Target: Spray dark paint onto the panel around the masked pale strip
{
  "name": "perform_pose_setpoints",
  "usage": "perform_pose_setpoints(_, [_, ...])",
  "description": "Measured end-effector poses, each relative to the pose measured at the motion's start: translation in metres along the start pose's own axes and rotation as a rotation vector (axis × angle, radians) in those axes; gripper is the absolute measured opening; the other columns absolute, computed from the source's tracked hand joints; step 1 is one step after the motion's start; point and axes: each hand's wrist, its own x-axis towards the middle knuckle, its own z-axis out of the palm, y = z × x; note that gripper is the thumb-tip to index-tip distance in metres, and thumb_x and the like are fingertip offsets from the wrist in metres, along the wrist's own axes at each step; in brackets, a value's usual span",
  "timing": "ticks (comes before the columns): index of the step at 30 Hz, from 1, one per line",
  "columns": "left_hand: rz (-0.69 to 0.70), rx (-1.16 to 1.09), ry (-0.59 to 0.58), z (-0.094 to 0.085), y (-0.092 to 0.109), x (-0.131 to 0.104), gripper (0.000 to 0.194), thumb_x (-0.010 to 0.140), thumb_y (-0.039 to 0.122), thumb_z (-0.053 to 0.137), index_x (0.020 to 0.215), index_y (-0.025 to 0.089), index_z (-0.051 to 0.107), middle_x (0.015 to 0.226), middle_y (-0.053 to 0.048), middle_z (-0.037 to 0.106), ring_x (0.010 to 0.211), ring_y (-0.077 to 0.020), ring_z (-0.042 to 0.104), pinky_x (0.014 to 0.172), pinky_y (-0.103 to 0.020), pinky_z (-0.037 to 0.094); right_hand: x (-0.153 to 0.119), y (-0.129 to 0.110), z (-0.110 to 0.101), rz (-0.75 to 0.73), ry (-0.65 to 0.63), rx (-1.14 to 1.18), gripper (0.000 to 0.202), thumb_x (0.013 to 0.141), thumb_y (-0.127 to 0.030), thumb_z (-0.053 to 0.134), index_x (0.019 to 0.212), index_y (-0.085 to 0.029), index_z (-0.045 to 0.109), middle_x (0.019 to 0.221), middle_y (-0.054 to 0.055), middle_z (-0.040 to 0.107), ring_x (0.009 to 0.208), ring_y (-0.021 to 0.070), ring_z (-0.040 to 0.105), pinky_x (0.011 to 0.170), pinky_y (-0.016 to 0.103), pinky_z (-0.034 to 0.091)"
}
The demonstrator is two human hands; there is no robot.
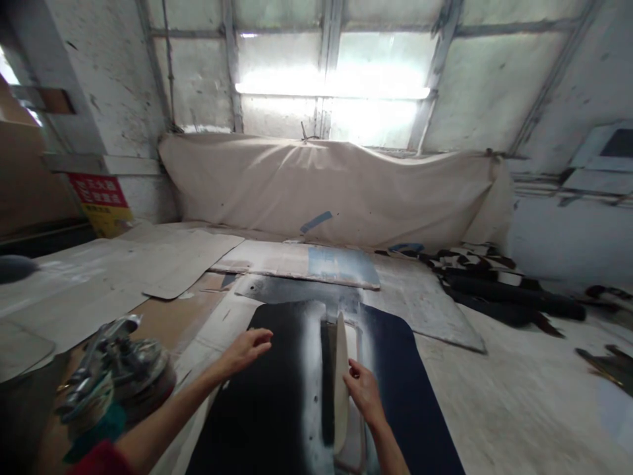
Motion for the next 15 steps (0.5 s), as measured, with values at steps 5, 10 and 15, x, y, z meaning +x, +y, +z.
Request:
perform_pose_setpoints(5, [-0.15,0.184,0.227,0.034,-0.037,0.108,0.038,0.084,0.034,0.05,0.119,0.017,0.047,0.126,-0.01,0.049,0.116,-0.0233,0.045,0.097,-0.049,0.035,0.002,0.014,-0.006,0.024,-0.029,0.13,0.038,0.057,-0.04,0.052,0.081,-0.017,0.071,0.06,0.003,0.064,0.059,0.0218,0.059,0.056,0.029,0.046])
perform_pose_setpoints(10, [-0.185,0.305,0.245,0.071,-0.05,0.175,0.045,0.084,0.036,0.049,0.126,0.021,0.04,0.136,-0.009,0.038,0.121,-0.0266,0.04,0.098,-0.053,0.034,0.013,0.042,-0.003,0.067,-0.012,0.124,0.049,0.053,-0.04,0.049,0.09,-0.016,0.069,0.062,0.005,0.064,0.058,0.0226,0.059,0.058,0.031,0.047])
perform_pose_setpoints(15, [-0.245,0.395,0.174,0.079,-0.061,0.207,0.046,0.081,0.04,0.052,0.121,0.02,0.044,0.129,-0.009,0.044,0.117,-0.0267,0.043,0.095,-0.053,0.036,0.018,0.059,0.005,0.154,-0.017,0.03,0.066,0.053,-0.043,0.043,0.108,-0.012,0.062,0.059,0.002,0.059,0.054,0.0223,0.057,0.057,0.033,0.045])
